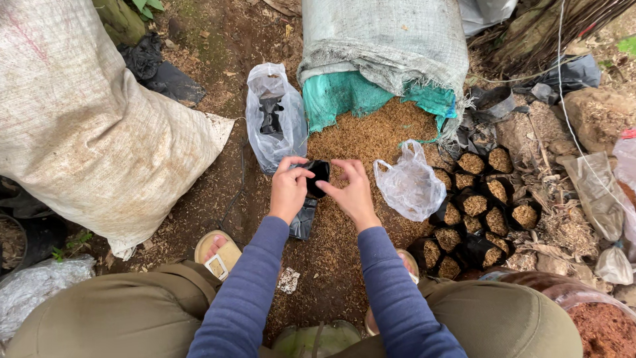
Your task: The person fills small black plastic nursery pots with soil from a large sack using a white plastic bag as a scoop. They then place the filled pots on the ground next to other completed pots.
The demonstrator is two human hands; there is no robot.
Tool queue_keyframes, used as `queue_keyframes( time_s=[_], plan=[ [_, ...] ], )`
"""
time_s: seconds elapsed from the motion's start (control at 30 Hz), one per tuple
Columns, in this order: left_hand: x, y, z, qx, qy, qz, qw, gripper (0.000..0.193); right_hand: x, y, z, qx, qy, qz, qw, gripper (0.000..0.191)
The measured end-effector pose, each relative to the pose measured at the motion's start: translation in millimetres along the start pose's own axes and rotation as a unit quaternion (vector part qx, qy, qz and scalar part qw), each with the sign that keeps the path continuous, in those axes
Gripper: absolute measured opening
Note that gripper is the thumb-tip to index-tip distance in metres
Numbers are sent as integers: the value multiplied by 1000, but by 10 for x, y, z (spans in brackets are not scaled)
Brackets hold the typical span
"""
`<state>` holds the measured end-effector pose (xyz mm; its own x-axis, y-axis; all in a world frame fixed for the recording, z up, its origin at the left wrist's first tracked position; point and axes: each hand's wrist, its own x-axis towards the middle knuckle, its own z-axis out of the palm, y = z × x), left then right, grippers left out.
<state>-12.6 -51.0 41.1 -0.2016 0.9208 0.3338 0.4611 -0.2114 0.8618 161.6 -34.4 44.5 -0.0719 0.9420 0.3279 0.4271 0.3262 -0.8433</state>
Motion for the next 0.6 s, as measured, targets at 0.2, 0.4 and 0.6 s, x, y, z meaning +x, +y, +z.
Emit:
queue_keyframes(
  time_s=[0.2,0.4,0.6],
  plan=[
    [-62,-272,-133,69,-45,-27,996,24,8,348,217,-24,-34,156,987,17],
    [-60,-417,-197,106,-57,-14,993,26,160,327,259,0,-23,169,985,15],
    [-125,-466,-25,144,-26,-1,989,37,80,307,649,-10,-33,128,991,37]
  ],
)
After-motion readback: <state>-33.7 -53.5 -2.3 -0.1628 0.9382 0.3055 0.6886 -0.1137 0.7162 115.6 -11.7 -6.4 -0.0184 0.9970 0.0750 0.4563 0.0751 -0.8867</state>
